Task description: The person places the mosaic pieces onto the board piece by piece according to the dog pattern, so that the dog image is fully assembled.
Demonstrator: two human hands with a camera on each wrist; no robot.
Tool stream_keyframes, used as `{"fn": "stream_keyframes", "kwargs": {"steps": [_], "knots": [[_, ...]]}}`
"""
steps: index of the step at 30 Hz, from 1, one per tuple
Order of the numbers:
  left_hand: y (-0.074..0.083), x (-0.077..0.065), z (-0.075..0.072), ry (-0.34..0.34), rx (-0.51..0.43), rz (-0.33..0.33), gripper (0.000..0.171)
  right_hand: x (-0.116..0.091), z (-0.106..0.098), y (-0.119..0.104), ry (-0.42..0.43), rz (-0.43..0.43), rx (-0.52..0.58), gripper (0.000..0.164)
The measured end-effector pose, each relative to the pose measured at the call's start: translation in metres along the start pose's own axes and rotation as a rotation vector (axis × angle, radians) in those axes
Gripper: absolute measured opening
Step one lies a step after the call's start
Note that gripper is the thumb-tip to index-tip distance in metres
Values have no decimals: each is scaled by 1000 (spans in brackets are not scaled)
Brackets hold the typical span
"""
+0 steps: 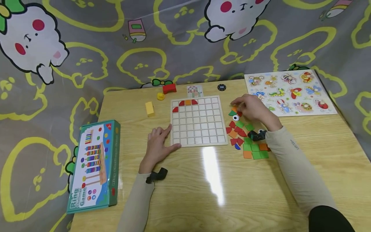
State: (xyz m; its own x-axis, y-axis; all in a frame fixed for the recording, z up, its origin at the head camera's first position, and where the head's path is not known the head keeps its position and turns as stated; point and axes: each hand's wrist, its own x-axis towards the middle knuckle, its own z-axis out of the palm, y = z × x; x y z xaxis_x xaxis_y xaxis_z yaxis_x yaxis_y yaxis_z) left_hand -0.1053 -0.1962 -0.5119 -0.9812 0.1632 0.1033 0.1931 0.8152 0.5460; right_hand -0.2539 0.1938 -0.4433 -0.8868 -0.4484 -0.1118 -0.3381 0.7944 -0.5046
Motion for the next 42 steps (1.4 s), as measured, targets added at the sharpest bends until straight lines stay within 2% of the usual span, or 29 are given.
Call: {"fn": "stream_keyframes", "kwargs": {"steps": [6,13,22,26,29,34,37,42], "knots": [[0,-1,3,-1,-19,7,93,-1,-1,4,-50,19,-33,36],[1,3,3,-8,-13,11,94,0,-1,11,-28,32,-43,20],[1,4,2,-7,7,10,94,-5,-5,11,-26,7,-27,22],[0,4,1,-5,7,3,95,-15,-9,6,17,-36,2,18],[0,4,0,-4,5,6,95,-32,-9,6,31,-6,18,11],[-1,2,-3,-4,4,-14,94,-59,1,7,-11,45,-11,25],[-1,0,-3,-6,-8,-22,94,-61,8,4,-18,67,-28,30],[-2,0,-1,-9,-4,-15,94,-58,12,2,-66,102,-17,28]]}}
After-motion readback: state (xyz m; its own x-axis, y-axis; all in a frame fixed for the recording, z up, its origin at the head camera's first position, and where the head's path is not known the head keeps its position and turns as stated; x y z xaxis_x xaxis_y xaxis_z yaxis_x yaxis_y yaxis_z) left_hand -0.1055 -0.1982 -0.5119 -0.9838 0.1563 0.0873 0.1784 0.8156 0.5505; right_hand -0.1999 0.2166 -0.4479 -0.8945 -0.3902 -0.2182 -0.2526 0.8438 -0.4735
